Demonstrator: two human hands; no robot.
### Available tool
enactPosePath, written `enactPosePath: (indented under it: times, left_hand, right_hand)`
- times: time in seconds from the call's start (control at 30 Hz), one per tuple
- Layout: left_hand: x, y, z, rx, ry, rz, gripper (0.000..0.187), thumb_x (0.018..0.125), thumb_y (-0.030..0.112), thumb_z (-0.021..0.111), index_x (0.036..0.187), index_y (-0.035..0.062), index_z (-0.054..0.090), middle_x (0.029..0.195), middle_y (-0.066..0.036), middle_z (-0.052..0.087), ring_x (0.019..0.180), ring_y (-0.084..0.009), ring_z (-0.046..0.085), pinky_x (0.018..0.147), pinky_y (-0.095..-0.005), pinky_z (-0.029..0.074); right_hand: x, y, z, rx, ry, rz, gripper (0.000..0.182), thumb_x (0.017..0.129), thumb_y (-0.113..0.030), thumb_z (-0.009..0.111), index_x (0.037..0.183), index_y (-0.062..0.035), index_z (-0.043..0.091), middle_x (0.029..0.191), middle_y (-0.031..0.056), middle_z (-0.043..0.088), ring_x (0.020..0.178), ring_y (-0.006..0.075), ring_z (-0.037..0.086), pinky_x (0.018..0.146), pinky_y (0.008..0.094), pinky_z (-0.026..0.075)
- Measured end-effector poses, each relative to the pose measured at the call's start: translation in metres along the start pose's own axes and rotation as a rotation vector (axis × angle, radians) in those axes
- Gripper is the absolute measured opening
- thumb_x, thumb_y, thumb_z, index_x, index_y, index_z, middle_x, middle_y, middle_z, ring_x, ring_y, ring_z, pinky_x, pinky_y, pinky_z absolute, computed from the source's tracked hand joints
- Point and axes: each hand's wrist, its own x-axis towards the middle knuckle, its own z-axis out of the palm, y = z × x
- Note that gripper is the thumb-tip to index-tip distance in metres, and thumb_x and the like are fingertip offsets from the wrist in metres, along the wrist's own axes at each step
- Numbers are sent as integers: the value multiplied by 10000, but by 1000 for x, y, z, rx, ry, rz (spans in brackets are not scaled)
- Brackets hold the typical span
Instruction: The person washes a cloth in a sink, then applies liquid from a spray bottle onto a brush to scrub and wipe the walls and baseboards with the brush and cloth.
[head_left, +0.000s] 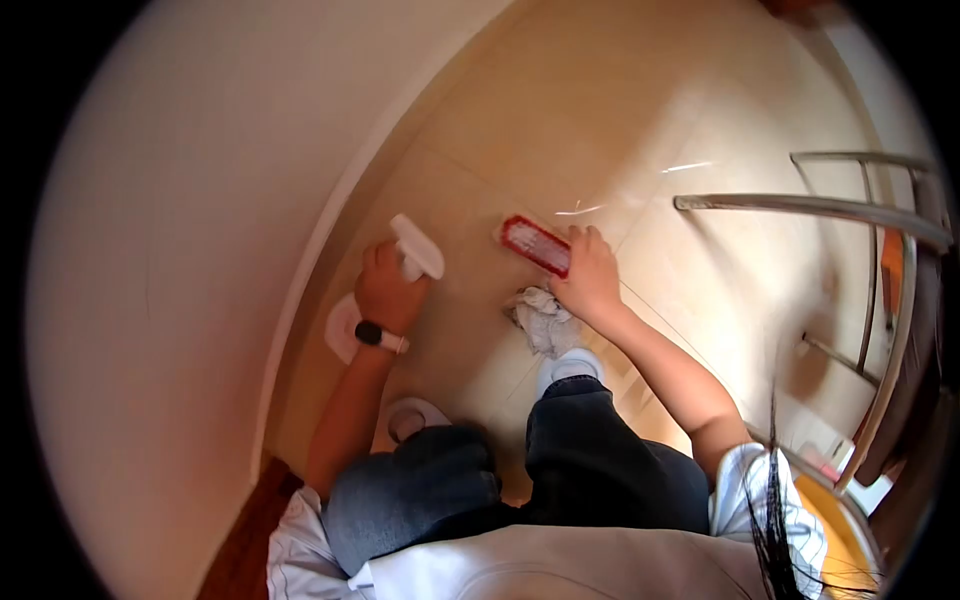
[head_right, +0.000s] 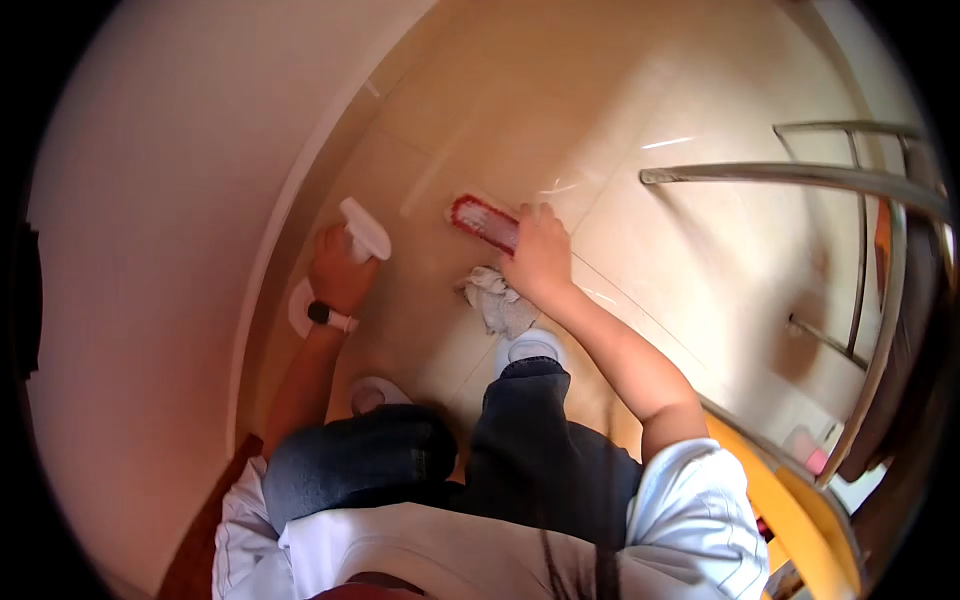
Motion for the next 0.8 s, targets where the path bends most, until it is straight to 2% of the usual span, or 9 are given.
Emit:
enactPosePath:
  times: [0.07, 0.13, 0.3, 0.37, 0.43, 0.57, 0.6, 0.67, 0.8]
  left_hand:
    - [5, -6, 5, 17, 79, 52, 538, 619, 155, 743, 1097, 56, 519, 997, -136, 560, 914, -332, 555, 758, -387, 469]
    - [0, -8, 4, -39, 60, 34, 563, 613, 199, 749, 1102, 57, 507, 1020, -145, 554, 924, -337, 551, 748, -402, 468]
    - [-2, -12, 2, -104, 102, 55, 602, 624, 232, 737, 1143, 64, 482, 984, -168, 588, 880, -361, 571, 718, -427, 470]
    - [-3, -9, -5, -142, -46, -62, 575, 646, 212, 712, 1149, 63, 479, 899, -171, 619, 811, -369, 594, 679, -431, 479]
    - [-4, -13, -7, -138, -40, -66, 560, 655, 205, 701, 1151, 67, 482, 874, -174, 625, 786, -370, 600, 658, -428, 482]
    - [-3, -3, -15, -225, 5, -92, 532, 663, 181, 697, 1144, 83, 493, 856, -176, 632, 782, -350, 615, 638, -396, 492]
    - [-2, -5, -13, -234, 19, -88, 532, 663, 181, 697, 1144, 83, 493, 856, -176, 632, 782, -350, 615, 638, -396, 492]
    - [0, -15, -10, -405, 52, -53, 518, 661, 146, 701, 1135, 87, 502, 849, -171, 633, 786, -335, 623, 646, -380, 496]
    - [4, -17, -12, -469, 108, -48, 479, 656, 110, 703, 1095, 80, 515, 841, -166, 633, 790, -323, 629, 652, -368, 497]
  right_hand:
    - [15, 6, 1, 47, 1, 20, 616, 645, -181, 645, 1188, 4, 421, 1082, 231, 487, 966, 389, 502, 831, 452, 425]
    - [7, 4, 8, 80, -134, 8, 530, 651, -198, 655, 1091, 18, 452, 997, 211, 503, 887, 362, 539, 740, 428, 469]
    - [10, 0, 9, 16, -201, 9, 470, 658, -204, 640, 1038, 10, 465, 983, 200, 505, 847, 357, 554, 703, 435, 480]
    - [15, 1, 6, -1, -188, 9, 459, 657, -203, 640, 1026, 9, 468, 980, 200, 505, 849, 357, 554, 709, 438, 478]
    - [13, -1, 10, -4, -169, 10, 441, 662, -198, 634, 1020, 5, 475, 980, 199, 504, 843, 356, 557, 712, 440, 477]
    - [15, 0, 10, 2, -210, 26, 458, 659, -187, 649, 1053, -22, 481, 993, 199, 500, 854, 356, 558, 714, 442, 477]
    - [14, 2, 11, -9, -217, 19, 524, 655, -195, 636, 1115, -21, 458, 1000, 206, 501, 854, 363, 562, 715, 444, 480]
    - [12, 2, 13, -8, -206, 17, 525, 655, -194, 636, 1117, -21, 457, 1003, 206, 502, 854, 363, 562, 716, 443, 481]
    - [17, 1, 14, -37, -235, 32, 539, 665, -206, 627, 1134, -14, 444, 1005, 208, 508, 857, 361, 565, 727, 436, 482]
